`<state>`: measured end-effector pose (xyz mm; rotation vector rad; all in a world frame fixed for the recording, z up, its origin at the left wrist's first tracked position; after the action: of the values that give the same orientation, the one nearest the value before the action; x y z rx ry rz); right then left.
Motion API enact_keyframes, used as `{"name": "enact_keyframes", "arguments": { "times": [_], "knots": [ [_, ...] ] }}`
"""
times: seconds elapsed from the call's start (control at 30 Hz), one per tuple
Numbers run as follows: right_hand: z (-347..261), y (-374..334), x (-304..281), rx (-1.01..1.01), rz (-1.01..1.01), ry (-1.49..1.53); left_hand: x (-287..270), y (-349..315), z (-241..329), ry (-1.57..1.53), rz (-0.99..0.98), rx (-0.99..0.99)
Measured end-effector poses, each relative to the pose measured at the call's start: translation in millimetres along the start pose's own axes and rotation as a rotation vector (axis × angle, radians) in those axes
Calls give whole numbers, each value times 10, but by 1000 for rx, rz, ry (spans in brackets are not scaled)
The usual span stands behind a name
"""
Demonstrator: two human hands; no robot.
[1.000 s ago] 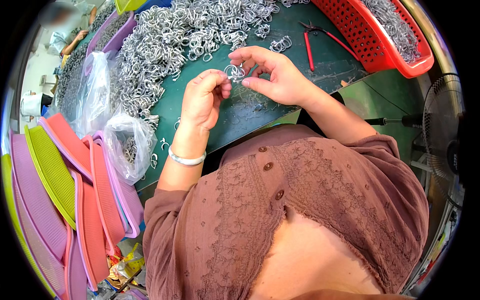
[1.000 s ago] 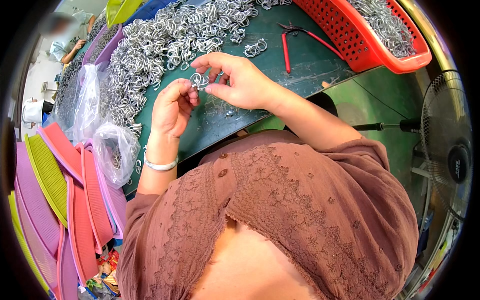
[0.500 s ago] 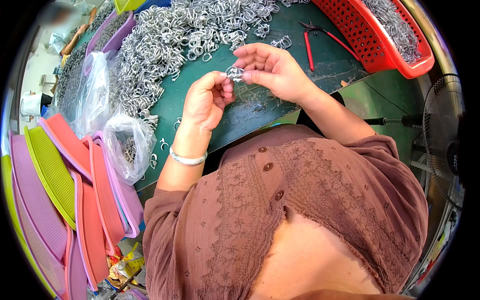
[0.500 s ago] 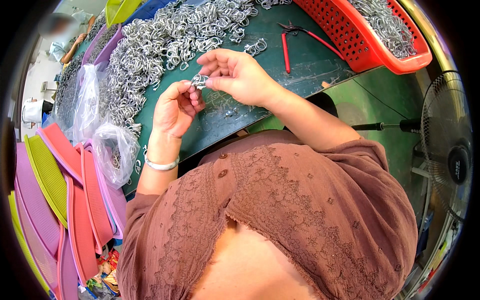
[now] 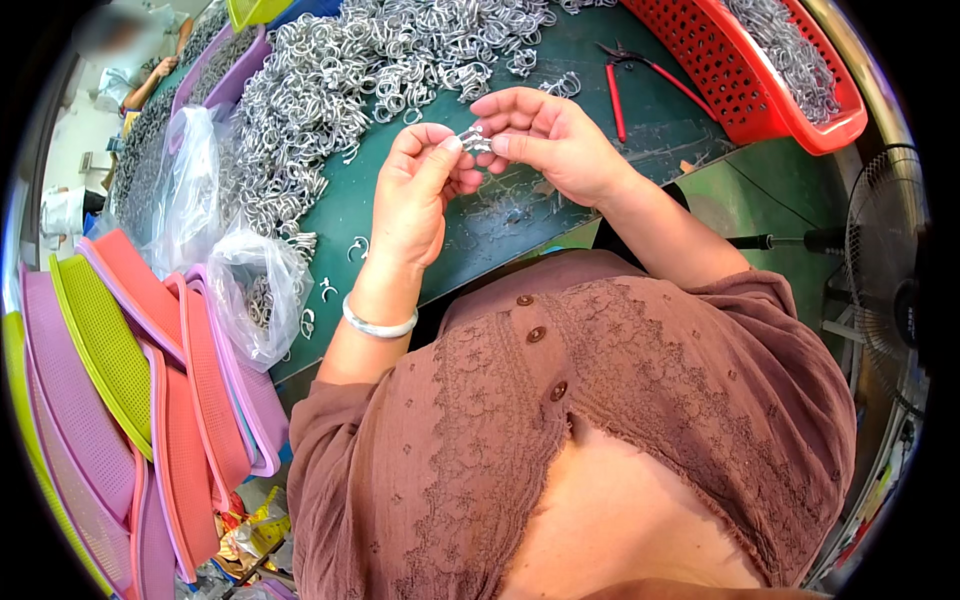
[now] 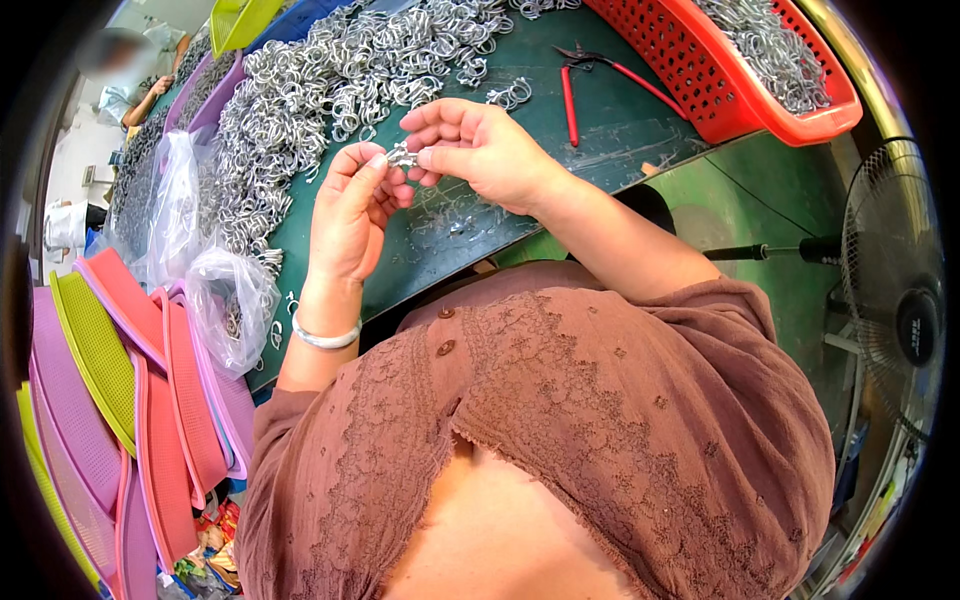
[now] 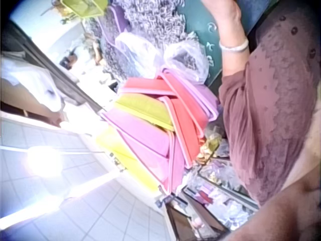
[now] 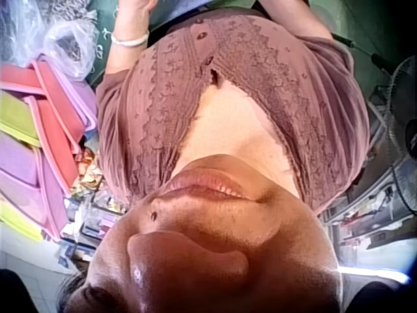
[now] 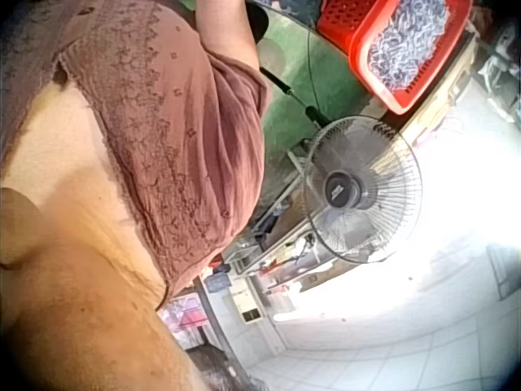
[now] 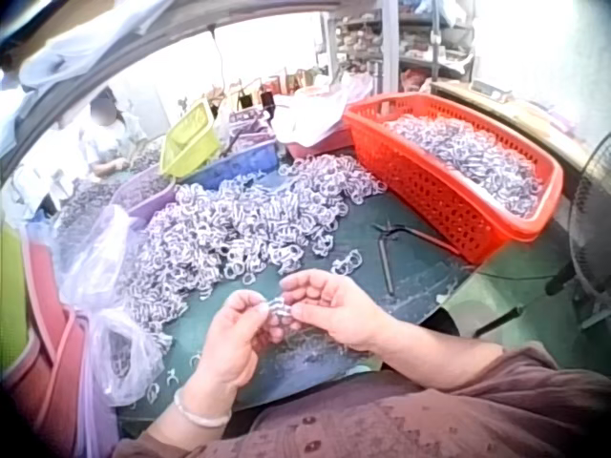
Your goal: The person picks up metal hook pieces from a large pile on a workstation and connects them by hand to form a chain-like assembly, occasionally placing completed segments into a red basket.
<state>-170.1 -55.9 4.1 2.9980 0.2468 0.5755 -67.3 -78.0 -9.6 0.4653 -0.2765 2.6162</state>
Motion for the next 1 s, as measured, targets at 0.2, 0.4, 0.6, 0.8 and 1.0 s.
{"name": "enact_keyframes", "arguments": {
  "times": [0.2, 0.4, 0.6, 0.8, 1.0],
  "knots": [
    [-34, -8, 52, -31, -25, -17, 28, 2, 71, 36, -11, 71],
    [-49, -11, 69, -70, -25, -52, 20, 10, 152, 172, -10, 219],
    [-127, -34, 101, -87, 2, -120, 57, -33, 223, 372, -27, 323],
    [-142, -52, 85, -141, -6, -205, 27, -32, 207, 358, -28, 326],
    [-175, -52, 73, -178, 16, -242, 44, -61, 260, 356, -34, 413]
  ]
}}
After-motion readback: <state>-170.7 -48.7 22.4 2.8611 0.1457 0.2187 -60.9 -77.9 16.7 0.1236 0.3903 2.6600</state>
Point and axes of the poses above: each hand's wrist, its own y-axis towards the middle knuckle, its own x-axis out of the palm, z = x × y, the point moved 10 cm from there along y, towards the middle knuckle, and after that the axes turned 2 degrees about x, right-handed, at the moved point
